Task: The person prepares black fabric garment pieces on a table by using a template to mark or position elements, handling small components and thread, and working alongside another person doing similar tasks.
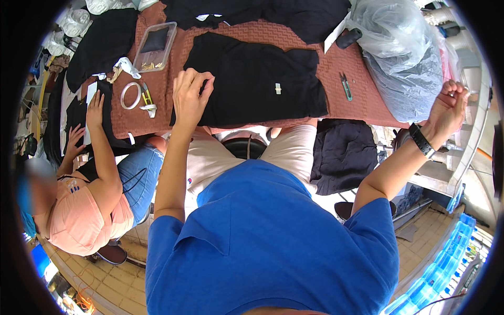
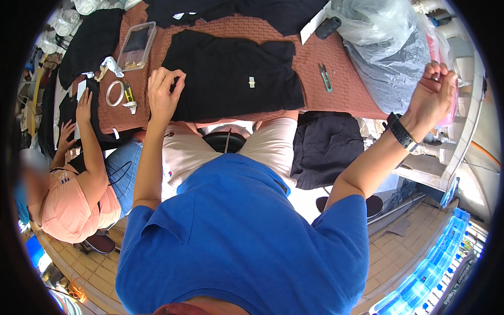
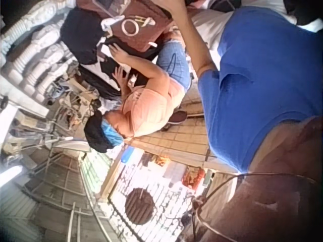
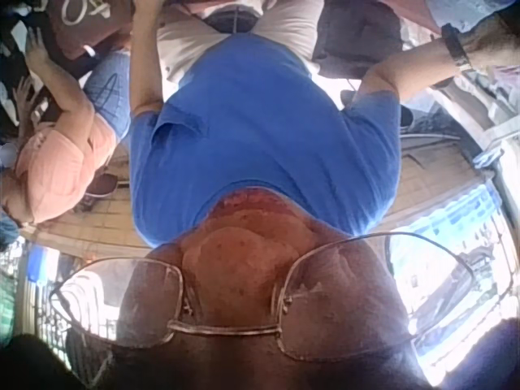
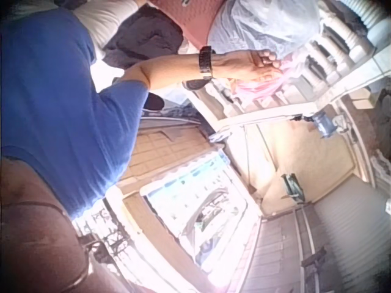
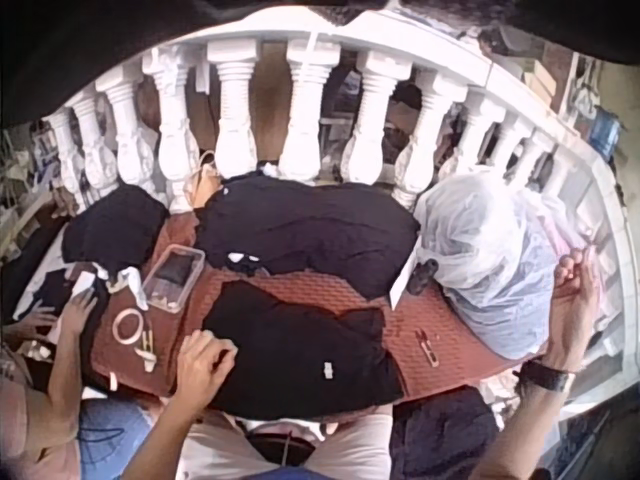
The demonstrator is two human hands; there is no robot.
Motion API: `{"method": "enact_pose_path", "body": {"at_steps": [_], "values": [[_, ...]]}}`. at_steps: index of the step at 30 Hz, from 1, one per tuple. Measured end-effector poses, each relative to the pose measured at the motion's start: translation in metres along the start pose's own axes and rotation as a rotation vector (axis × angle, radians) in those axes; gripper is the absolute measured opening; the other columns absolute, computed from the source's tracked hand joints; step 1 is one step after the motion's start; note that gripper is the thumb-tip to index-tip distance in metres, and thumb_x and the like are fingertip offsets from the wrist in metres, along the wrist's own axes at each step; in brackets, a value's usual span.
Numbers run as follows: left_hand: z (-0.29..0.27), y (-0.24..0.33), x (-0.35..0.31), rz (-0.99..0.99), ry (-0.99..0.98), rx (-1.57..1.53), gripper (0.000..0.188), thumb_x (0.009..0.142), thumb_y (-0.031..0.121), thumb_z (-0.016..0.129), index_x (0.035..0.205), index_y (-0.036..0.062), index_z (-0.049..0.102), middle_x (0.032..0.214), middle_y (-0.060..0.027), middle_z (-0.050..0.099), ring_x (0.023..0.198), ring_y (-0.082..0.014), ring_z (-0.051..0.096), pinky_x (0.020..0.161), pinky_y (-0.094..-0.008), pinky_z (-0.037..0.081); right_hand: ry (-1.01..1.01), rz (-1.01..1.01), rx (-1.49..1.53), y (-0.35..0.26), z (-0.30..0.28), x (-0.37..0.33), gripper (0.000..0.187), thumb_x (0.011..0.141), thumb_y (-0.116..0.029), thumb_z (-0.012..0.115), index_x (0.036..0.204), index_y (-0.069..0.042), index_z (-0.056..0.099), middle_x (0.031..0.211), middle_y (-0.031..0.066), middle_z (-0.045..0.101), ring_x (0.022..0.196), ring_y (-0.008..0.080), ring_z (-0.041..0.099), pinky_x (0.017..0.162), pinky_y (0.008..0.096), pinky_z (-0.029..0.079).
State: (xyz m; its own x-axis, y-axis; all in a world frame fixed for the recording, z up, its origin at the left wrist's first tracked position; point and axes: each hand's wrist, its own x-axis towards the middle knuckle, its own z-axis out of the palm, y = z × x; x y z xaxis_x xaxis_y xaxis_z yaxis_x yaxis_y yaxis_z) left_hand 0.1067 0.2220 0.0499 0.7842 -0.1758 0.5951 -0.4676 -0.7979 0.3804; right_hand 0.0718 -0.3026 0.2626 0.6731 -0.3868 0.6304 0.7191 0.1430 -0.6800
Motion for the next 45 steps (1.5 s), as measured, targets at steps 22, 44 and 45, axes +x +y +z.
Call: {"method": "enact_pose_path", "body": {"at_steps": [22,44,45], "values": [[-0.002,-0.032,-0.01,-0.145,0.088,0.0,0.012,0.075,0.013,0.078,0.085,0.0151,0.072,0.112,-0.0055,0.055,0.106,-0.0292,0.052,0.091,-0.044,0.041,0.034,-0.019,-0.08,-0.089,-0.072,0.026,0.02,0.102,-0.013,0.06,0.098,0.006,0.055,0.097,0.013,0.055,0.091,0.0209,0.051,0.084,0.0318,0.045],[-0.019,0.017,-0.033,-0.204,-0.45,-0.73,0.007,0.079,-0.004,0.072,0.085,0.0006,0.072,0.088,-0.0081,0.07,0.083,-0.0174,0.066,0.072,-0.0278,0.052,0.088,-0.244,0.187,-0.127,-0.119,0.009,0.008,0.096,0.0,0.056,0.09,0.002,0.051,0.088,0.0115,0.054,0.078,0.0179,0.052,0.067,0.0272,0.052],[-0.021,0.024,-0.033,-0.22,-0.62,-0.744,0.009,0.082,-0.001,0.072,0.09,-0.0002,0.073,0.091,-0.0089,0.07,0.086,-0.0188,0.067,0.074,-0.0288,0.053,0.152,-0.351,0.055,-0.131,-0.114,0.009,0.008,0.096,0.0,0.056,0.09,0.002,0.051,0.088,0.0118,0.054,0.078,0.018,0.052,0.068,0.0274,0.052]]}}
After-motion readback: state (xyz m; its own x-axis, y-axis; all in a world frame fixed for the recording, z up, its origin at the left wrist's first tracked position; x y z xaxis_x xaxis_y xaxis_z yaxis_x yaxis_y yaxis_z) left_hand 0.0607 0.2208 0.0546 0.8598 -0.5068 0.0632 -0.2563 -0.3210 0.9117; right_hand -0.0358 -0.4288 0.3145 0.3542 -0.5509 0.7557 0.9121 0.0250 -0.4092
